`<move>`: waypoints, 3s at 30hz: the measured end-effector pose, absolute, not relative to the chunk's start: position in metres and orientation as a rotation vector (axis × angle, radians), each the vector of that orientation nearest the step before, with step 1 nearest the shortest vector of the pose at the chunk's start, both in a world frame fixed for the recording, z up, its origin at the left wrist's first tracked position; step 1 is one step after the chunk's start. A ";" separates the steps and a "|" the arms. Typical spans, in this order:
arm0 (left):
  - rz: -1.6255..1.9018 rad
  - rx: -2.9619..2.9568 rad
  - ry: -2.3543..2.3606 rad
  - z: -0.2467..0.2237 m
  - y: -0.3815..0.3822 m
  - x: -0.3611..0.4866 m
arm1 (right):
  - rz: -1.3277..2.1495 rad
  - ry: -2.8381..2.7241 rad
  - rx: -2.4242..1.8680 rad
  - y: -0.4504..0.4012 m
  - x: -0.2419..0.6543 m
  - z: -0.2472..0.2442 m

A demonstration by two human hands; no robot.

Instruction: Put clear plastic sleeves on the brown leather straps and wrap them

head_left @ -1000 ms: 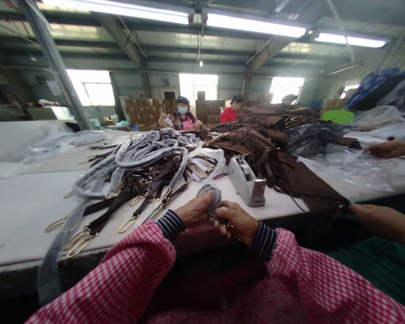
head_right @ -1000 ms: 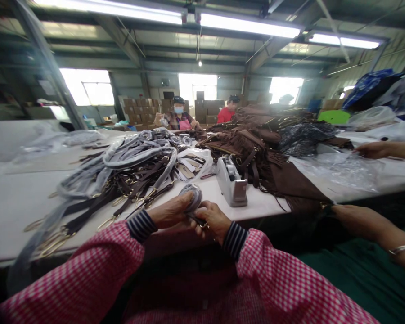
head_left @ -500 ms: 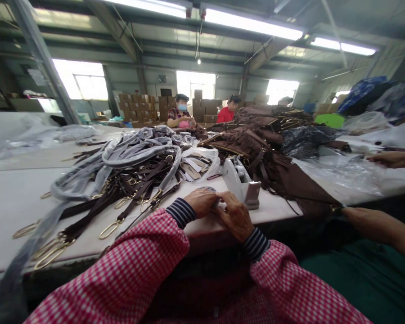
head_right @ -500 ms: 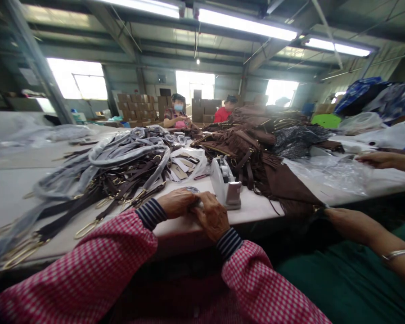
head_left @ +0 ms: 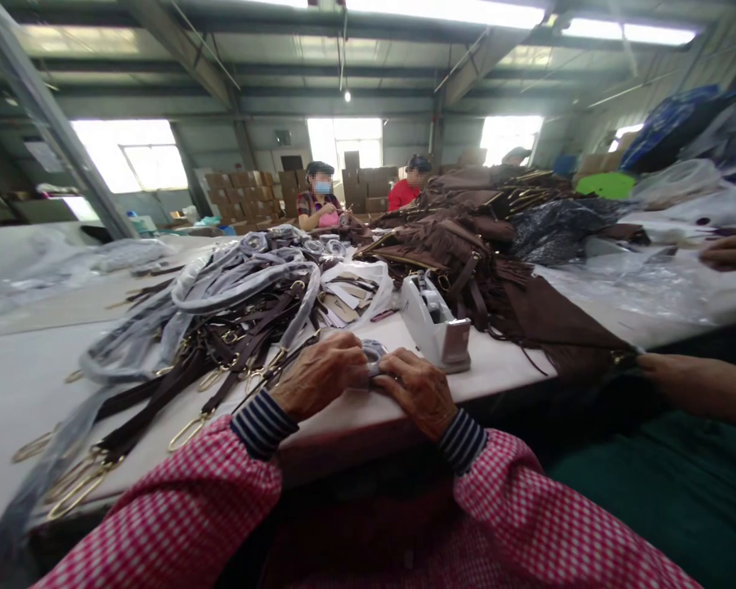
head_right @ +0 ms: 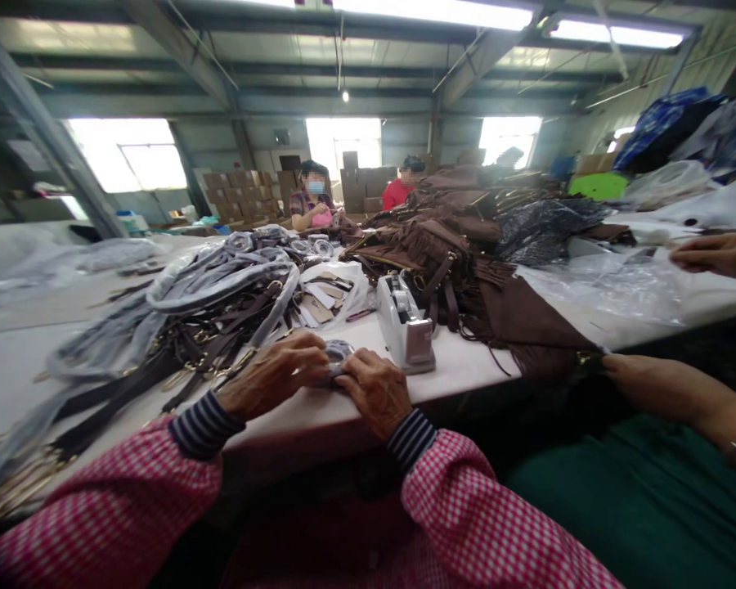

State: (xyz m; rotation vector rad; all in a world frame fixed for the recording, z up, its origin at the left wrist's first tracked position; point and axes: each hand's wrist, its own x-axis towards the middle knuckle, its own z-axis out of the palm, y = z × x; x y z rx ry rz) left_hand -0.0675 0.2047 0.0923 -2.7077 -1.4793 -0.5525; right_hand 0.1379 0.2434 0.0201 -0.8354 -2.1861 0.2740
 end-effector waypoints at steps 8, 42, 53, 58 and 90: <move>-0.144 -2.711 -1.387 0.108 0.229 -0.073 | 0.269 -2.175 -0.793 0.246 0.138 0.017; -0.397 -2.771 -1.443 0.089 0.185 -0.105 | 0.568 -2.534 -0.541 0.254 0.136 0.059; -0.614 -2.968 -1.226 0.078 0.190 -0.102 | 0.783 -2.594 -0.444 0.270 0.136 0.070; -0.802 -3.112 -1.249 0.080 0.190 -0.111 | 0.846 -2.575 -0.446 0.275 0.136 0.071; -0.746 -2.707 -1.292 0.048 0.180 -0.086 | 0.882 -2.241 -0.558 0.253 0.142 0.033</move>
